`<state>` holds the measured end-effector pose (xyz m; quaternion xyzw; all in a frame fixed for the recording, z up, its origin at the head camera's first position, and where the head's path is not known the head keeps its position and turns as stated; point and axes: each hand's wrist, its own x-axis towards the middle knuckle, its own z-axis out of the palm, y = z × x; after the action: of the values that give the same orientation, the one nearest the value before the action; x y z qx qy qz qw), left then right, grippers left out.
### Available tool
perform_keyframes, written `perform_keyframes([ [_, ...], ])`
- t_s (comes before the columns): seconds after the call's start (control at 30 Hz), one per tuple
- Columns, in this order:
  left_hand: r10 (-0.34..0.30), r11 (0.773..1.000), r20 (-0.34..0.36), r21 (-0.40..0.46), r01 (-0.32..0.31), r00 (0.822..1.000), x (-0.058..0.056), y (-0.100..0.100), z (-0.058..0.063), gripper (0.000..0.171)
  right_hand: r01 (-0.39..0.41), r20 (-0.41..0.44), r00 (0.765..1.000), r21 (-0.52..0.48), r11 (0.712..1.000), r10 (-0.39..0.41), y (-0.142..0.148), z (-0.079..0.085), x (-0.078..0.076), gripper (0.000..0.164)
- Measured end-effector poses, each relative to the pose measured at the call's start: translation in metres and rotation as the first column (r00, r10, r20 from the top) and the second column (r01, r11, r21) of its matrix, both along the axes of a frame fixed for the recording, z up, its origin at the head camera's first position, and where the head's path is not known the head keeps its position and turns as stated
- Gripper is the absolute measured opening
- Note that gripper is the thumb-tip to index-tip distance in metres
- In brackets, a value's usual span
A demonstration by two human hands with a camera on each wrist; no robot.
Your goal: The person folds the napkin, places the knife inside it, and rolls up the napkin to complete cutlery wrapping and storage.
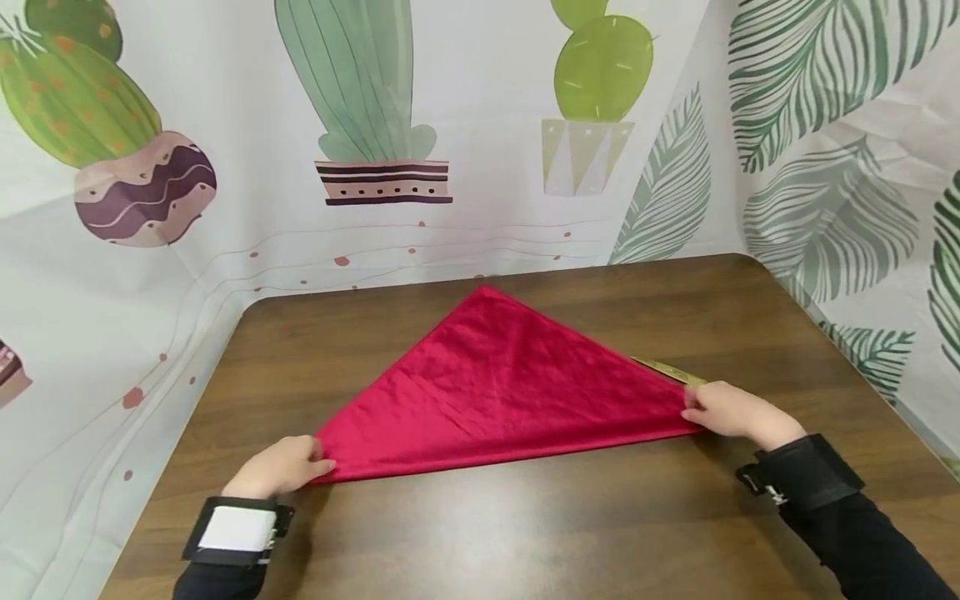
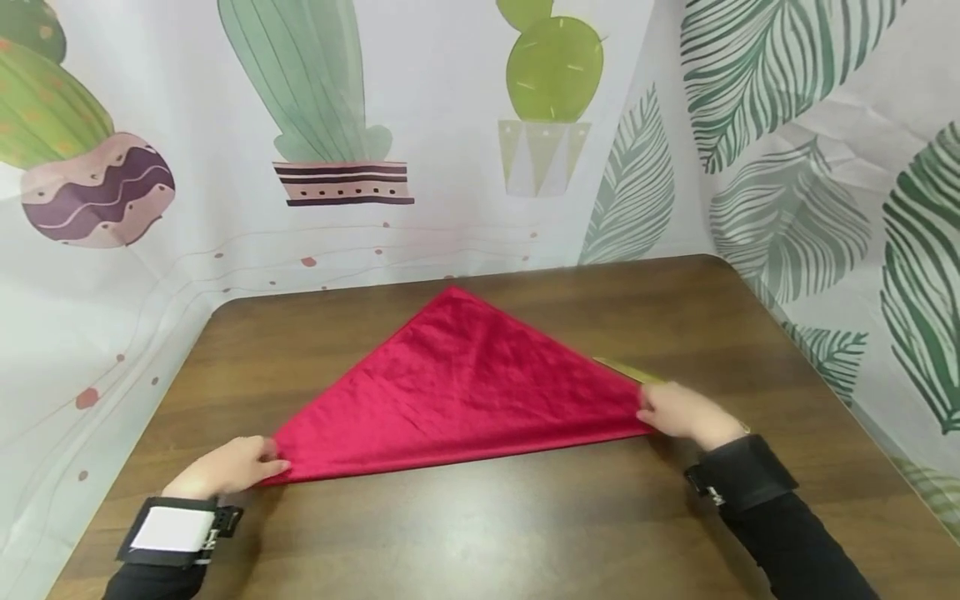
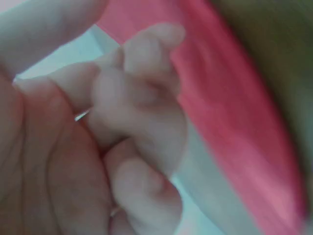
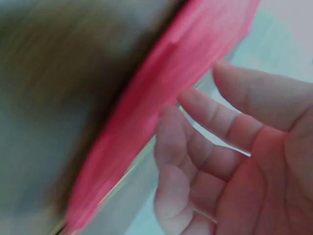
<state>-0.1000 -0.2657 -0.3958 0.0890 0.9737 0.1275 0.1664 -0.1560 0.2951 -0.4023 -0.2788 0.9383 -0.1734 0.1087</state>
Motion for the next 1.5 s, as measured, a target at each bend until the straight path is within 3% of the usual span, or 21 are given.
perform_keyframes([
  [0.03,-0.042,0.999,-0.072,-0.022,0.04,0.997,-0.002,0.012,0.001,0.028,-0.019,-0.048,0.999,-0.003,1.0,0.019,-0.012,0.002,0.0,0.017],
  [0.1,-0.126,0.992,-0.211,-0.039,0.121,0.969,-0.005,0.039,0.004,0.025,-0.06,-0.137,0.989,-0.013,0.998,0.058,-0.039,0.006,0.001,0.014],
  [0.23,-0.292,0.955,-0.408,-0.081,0.284,0.865,-0.011,0.101,0.005,0.022,-0.142,-0.245,0.96,-0.007,0.99,0.136,-0.097,0.008,0.005,0.005],
  [0.27,-0.334,0.94,-0.432,-0.088,0.33,0.837,-0.011,0.116,0.004,0.021,-0.163,-0.256,0.954,-0.001,0.987,0.157,-0.11,0.008,0.007,0.005],
  [0.37,-0.444,0.89,-0.444,-0.115,0.442,0.778,-0.009,0.155,-0.002,0.017,-0.233,-0.25,0.941,0.017,0.972,0.23,-0.145,0.003,0.012,0.013],
  [0.47,-0.521,0.848,-0.418,-0.157,0.505,0.744,-0.004,0.184,-0.009,0.016,-0.295,-0.224,0.928,0.041,0.955,0.297,-0.172,-0.001,0.016,0.022],
  [0.57,-0.549,0.835,-0.381,-0.206,0.511,0.744,0.002,0.201,-0.013,0.019,-0.347,-0.221,0.908,0.082,0.934,0.357,-0.189,-0.005,0.017,0.025],
  [0.67,-0.544,0.839,-0.346,-0.234,0.491,0.765,0.007,0.208,-0.015,0.023,-0.373,-0.203,0.896,0.132,0.918,0.394,-0.2,-0.008,0.016,0.025],
  [0.83,-0.517,0.856,-0.308,-0.21,0.473,0.799,0.01,0.21,-0.013,0.022,-0.358,-0.113,0.918,0.177,0.917,0.38,-0.209,-0.009,0.008,0.03],
  [0.93,-0.51,0.86,-0.292,-0.201,0.47,0.809,0.01,0.21,-0.012,0.02,-0.337,-0.066,0.932,0.21,0.918,0.357,-0.214,-0.008,-0.001,0.037],
  [1.0,-0.51,0.86,-0.28,-0.202,0.469,0.814,0.008,0.211,-0.012,0.019,-0.311,-0.038,0.943,0.245,0.918,0.329,-0.219,-0.007,-0.01,0.039],
  [1.23,-0.535,0.845,-0.286,-0.196,0.498,0.795,0.008,0.214,-0.011,0.018,-0.188,0.042,0.982,0.316,0.93,0.184,-0.237,-0.005,-0.047,0.045],
  [1.5,-0.513,0.859,-0.269,-0.16,0.487,0.815,0.016,0.218,-0.014,0.016,-0.071,0.056,0.997,0.301,0.951,0.056,-0.248,-0.012,-0.089,0.048],
])
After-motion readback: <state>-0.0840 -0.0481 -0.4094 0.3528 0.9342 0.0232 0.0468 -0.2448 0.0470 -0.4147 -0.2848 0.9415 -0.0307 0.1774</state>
